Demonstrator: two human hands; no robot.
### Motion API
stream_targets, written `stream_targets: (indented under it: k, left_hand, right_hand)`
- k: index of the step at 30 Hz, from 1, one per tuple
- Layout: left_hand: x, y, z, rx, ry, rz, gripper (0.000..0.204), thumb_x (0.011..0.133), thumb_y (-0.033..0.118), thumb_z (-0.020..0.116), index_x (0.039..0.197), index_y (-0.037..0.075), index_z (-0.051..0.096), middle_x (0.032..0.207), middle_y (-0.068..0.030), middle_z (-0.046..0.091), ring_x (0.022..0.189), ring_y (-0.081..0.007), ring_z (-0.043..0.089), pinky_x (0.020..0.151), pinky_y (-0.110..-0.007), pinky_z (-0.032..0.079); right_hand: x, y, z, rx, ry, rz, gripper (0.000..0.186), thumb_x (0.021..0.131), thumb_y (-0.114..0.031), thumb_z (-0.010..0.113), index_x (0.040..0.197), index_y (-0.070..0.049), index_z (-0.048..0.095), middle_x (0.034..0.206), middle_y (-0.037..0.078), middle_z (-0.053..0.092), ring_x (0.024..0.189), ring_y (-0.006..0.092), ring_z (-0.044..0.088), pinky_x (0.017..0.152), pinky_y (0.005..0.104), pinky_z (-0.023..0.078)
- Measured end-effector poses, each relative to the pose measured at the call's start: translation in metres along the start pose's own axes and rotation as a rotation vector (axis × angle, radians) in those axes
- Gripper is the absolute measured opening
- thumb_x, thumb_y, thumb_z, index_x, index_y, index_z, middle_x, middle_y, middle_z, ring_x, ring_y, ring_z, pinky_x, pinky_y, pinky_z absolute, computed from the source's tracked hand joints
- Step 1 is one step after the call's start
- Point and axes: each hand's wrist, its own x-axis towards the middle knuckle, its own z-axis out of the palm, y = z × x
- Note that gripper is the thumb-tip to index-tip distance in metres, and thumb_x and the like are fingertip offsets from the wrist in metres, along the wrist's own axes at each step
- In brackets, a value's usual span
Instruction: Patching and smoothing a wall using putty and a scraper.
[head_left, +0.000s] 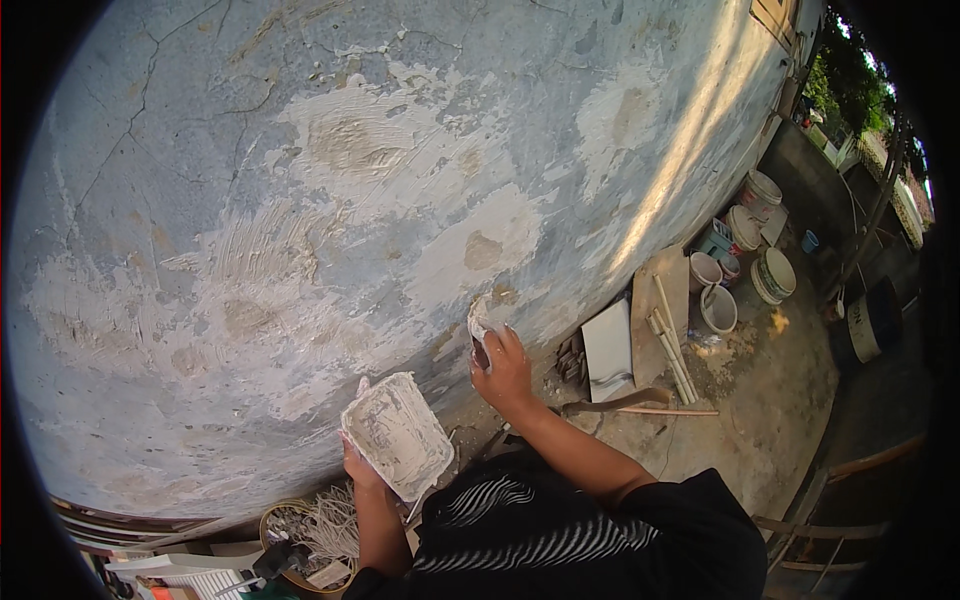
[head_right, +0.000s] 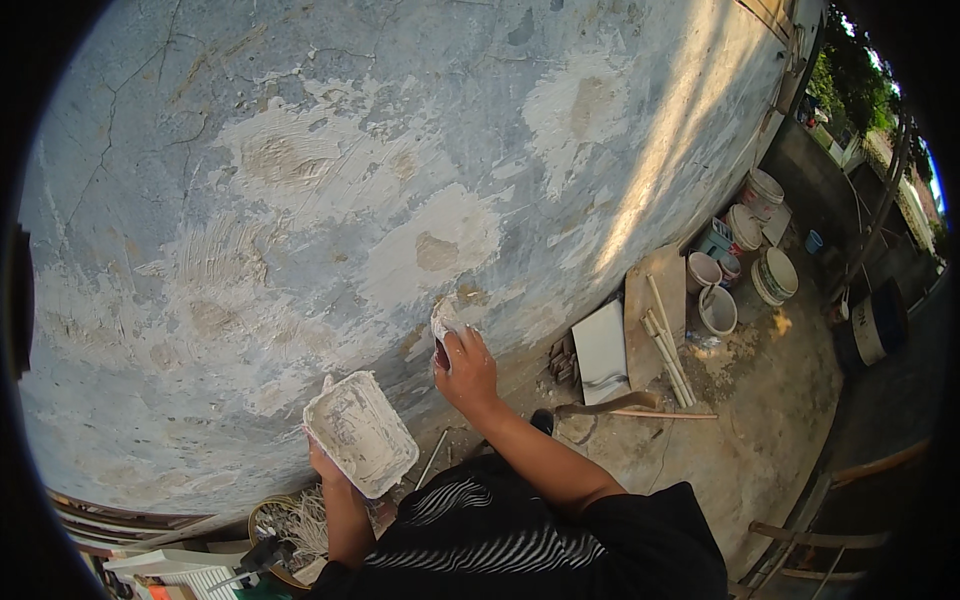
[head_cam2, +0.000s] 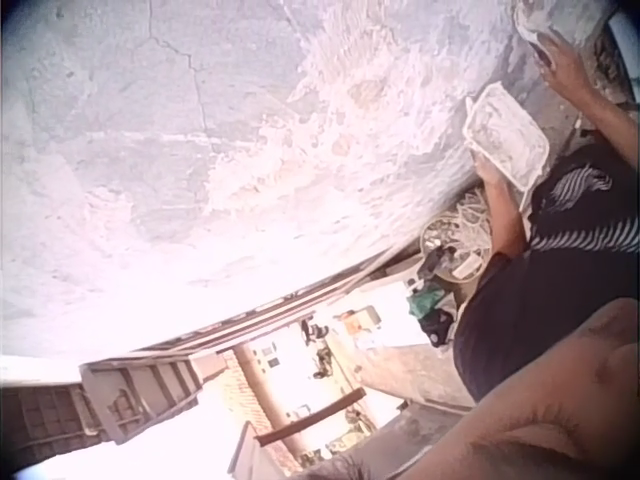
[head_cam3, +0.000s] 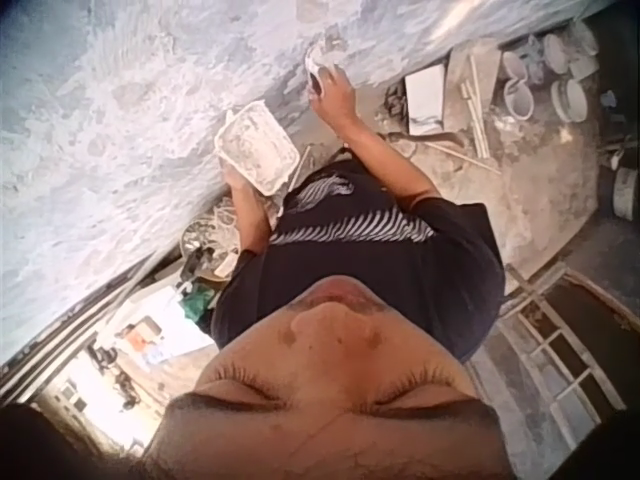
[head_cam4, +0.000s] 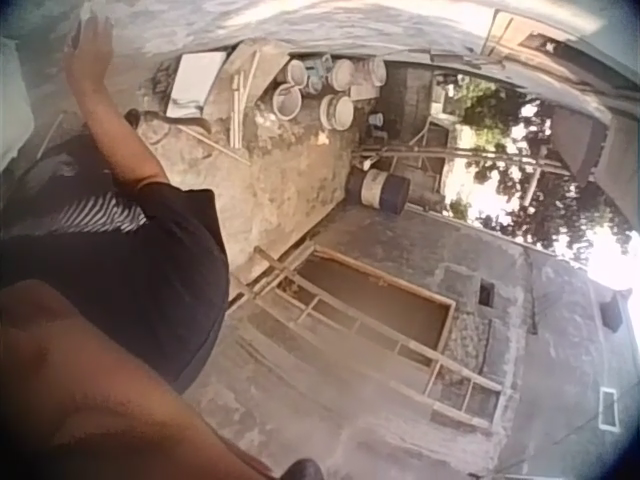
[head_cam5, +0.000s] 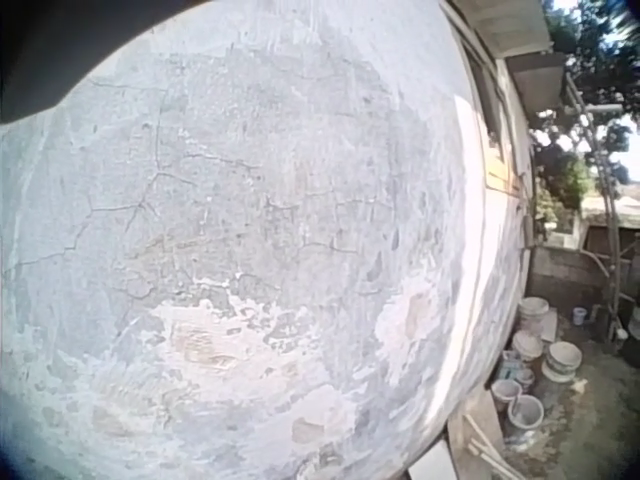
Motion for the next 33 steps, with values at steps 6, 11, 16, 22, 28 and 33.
stream_targets:
  k: [6, 11, 16, 22, 28, 33]
  left_hand:
    - [-0.003, -0.003, 0.000, -0.010, -0.047, -0.010, 0.096, 0.085, 0.070, 0.038, 0.149, 0.004, 0.010, 0.144, -0.0204, 0.036, 0.128, -0.0355, 0.042, 0.104, -0.048, 0.037]
    - [-0.007, -0.002, -0.001, -0.087, -0.038, 0.024, 0.087, 0.090, 0.063, 0.037, 0.150, 0.007, 0.009, 0.143, -0.0204, 0.038, 0.125, -0.0363, 0.045, 0.100, -0.049, 0.041]
    - [-0.013, 0.001, 0.000, -0.036, -0.020, 0.000, 0.095, 0.085, 0.070, 0.040, 0.150, 0.007, 0.011, 0.144, -0.0192, 0.036, 0.127, -0.0356, 0.043, 0.103, -0.048, 0.038]
    - [-0.017, 0.003, -0.006, -0.038, 0.031, 0.019, 0.096, 0.084, 0.071, 0.041, 0.150, 0.008, 0.011, 0.144, -0.0190, 0.037, 0.126, -0.0353, 0.043, 0.102, -0.049, 0.039]
    - [-0.015, 0.001, -0.006, -0.109, -0.026, 0.030, 0.087, 0.090, 0.063, 0.037, 0.150, 0.008, 0.010, 0.144, -0.0199, 0.036, 0.125, -0.0369, 0.045, 0.101, -0.051, 0.040]
    - [-0.014, 0.000, -0.006, -0.061, -0.014, 0.032, 0.087, 0.089, 0.064, 0.038, 0.150, 0.007, 0.010, 0.144, -0.0197, 0.036, 0.126, -0.0369, 0.045, 0.101, -0.051, 0.041]
  right_hand:
    - [-0.009, 0.015, -0.015, 0.025, -0.112, 0.001, 0.036, 0.068, -0.007, 0.066, 0.101, 0.002, 0.053, 0.098, 0.023, 0.054, 0.092, 0.0436, 0.054, 0.078, 0.0475, 0.047]
    - [-0.009, 0.024, -0.040, -0.033, 0.053, 0.029, 0.024, 0.070, -0.007, 0.065, 0.089, -0.001, 0.051, 0.089, 0.018, 0.054, 0.086, 0.0399, 0.054, 0.072, 0.0464, 0.047]
    - [0.013, 0.037, -0.044, -0.098, 0.060, -0.006, 0.025, 0.070, -0.007, 0.066, 0.090, -0.001, 0.053, 0.088, 0.017, 0.054, 0.085, 0.0391, 0.054, 0.072, 0.0455, 0.048]
    - [0.013, 0.034, -0.032, -0.087, 0.059, -0.155, 0.024, 0.067, -0.006, 0.069, 0.087, -0.003, 0.056, 0.085, 0.014, 0.056, 0.082, 0.0351, 0.056, 0.069, 0.0437, 0.049]
    - [0.001, 0.034, -0.021, -0.100, -0.081, -0.165, 0.026, 0.064, -0.006, 0.070, 0.086, -0.006, 0.057, 0.084, 0.012, 0.057, 0.081, 0.0331, 0.057, 0.068, 0.0415, 0.050]
    - [-0.010, 0.034, -0.016, -0.097, -0.127, -0.168, 0.026, 0.065, -0.007, 0.070, 0.087, -0.006, 0.056, 0.084, 0.013, 0.057, 0.081, 0.0338, 0.057, 0.067, 0.0431, 0.050]
